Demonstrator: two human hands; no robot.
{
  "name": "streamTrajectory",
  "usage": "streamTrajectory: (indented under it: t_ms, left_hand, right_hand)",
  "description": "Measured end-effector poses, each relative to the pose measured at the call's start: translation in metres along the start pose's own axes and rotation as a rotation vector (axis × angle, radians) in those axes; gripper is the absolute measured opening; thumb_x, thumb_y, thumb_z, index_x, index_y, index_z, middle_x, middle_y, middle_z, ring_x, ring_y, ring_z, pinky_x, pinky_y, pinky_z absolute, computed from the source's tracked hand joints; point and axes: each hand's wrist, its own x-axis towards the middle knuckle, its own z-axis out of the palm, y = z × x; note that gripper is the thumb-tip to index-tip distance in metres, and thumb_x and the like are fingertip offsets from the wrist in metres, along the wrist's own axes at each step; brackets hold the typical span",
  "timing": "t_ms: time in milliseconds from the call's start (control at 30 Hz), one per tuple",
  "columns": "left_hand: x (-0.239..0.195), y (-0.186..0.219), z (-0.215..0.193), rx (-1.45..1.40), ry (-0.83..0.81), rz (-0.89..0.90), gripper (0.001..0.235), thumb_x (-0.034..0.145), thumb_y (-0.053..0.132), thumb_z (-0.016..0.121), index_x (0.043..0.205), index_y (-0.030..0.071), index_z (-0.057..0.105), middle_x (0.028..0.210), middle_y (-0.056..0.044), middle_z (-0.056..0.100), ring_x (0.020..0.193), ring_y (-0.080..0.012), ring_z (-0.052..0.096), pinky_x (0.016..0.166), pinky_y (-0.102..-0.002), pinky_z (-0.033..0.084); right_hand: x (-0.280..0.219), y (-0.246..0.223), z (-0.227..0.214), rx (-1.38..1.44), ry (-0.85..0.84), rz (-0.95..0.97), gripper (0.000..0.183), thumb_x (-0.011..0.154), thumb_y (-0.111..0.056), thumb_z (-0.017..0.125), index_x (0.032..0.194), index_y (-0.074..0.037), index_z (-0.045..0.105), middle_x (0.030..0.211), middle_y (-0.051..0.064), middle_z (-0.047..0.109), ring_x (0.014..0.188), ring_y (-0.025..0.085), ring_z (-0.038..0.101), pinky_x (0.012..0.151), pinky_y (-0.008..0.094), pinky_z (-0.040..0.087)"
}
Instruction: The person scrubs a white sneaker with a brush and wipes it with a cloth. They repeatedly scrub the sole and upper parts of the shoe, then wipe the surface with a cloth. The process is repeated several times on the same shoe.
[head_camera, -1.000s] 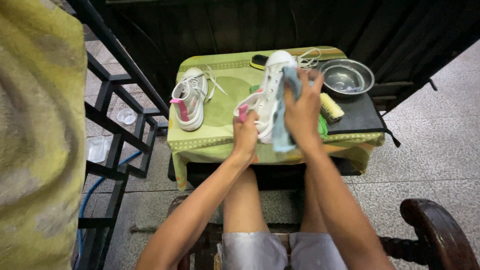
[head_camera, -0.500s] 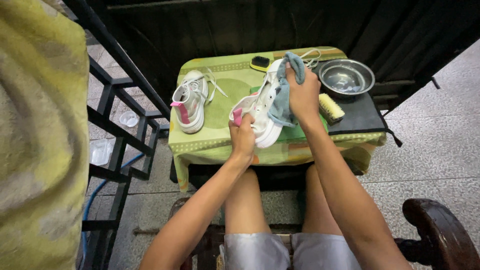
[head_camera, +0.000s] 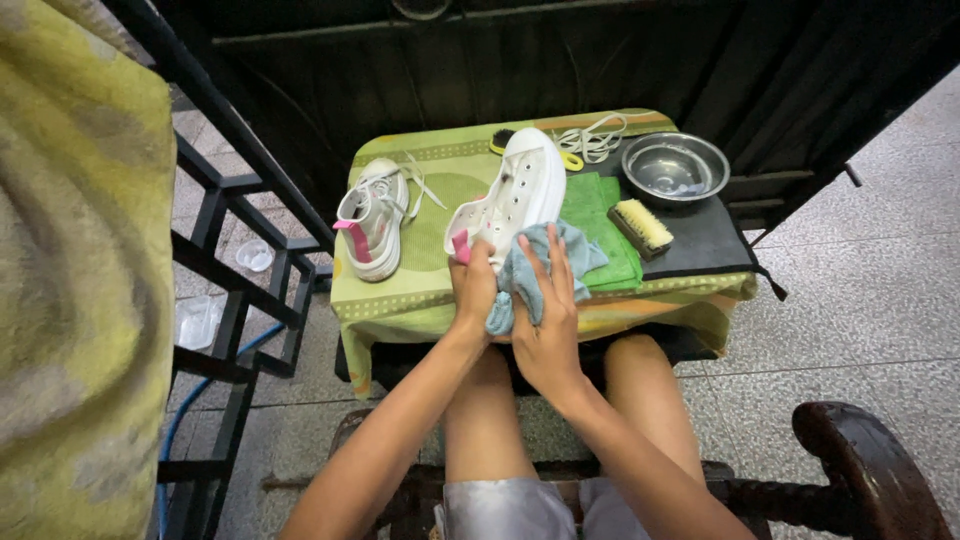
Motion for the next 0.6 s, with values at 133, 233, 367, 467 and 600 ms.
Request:
streamTrajectory:
  t_ms: [133,233,367,467,600]
  left_hand:
    - [-0.012,-0.001,0.012,-0.041,-0.027,-0.117,0.015,0.074,0.014,0.063,0.087,0.007,0.066,0.073,-0.003,0.056,0.062,-0.0138,0.05,0.058,-0.031,0.043]
    - [-0.01,0.001,0.009,-0.01,-0.042,-0.136,0.02,0.071,0.013,0.064,0.09,0.007,0.065,0.077,0.0,0.055,0.066,-0.0125,0.05,0.058,-0.032,0.042]
    - [-0.013,0.016,0.004,-0.009,-0.116,-0.06,0.011,0.07,0.009,0.062,0.08,0.009,0.067,0.066,0.002,0.053,0.053,-0.0064,0.048,0.046,-0.026,0.035]
    - [-0.001,-0.005,0.0,0.014,-0.154,-0.115,0.006,0.071,0.011,0.06,0.076,0.01,0.063,0.066,0.001,0.055,0.057,-0.0102,0.049,0.049,-0.029,0.035]
    - [-0.002,-0.002,0.012,-0.084,-0.122,-0.107,0.016,0.068,0.007,0.062,0.081,0.007,0.07,0.064,0.001,0.057,0.048,-0.0078,0.049,0.042,-0.027,0.036]
  right_hand:
    - [0.032,0.026,-0.007,0.04,-0.026,0.12,0.052,0.102,-0.012,0.05,0.154,-0.012,0.043,0.159,0.033,0.027,0.142,0.055,0.031,0.117,0.063,0.028]
    - [0.069,0.051,-0.012,0.063,-0.029,0.281,0.058,0.103,-0.013,0.052,0.158,-0.008,0.035,0.158,0.038,0.022,0.142,0.056,0.029,0.118,0.064,0.024]
    - [0.132,0.098,-0.02,0.005,0.164,0.049,0.05,0.097,-0.007,0.053,0.146,0.003,0.048,0.132,0.036,0.055,0.129,0.053,0.046,0.109,0.06,0.036]
    - [0.182,0.14,-0.021,-0.093,0.232,0.024,0.046,0.094,-0.006,0.056,0.139,-0.005,0.059,0.126,0.022,0.067,0.118,0.043,0.063,0.099,0.049,0.045]
    - [0.21,0.191,-0.005,-0.058,0.186,0.248,0.029,0.096,-0.043,0.065,0.073,-0.026,0.072,0.06,-0.004,0.061,0.062,0.018,0.064,0.066,0.038,0.049]
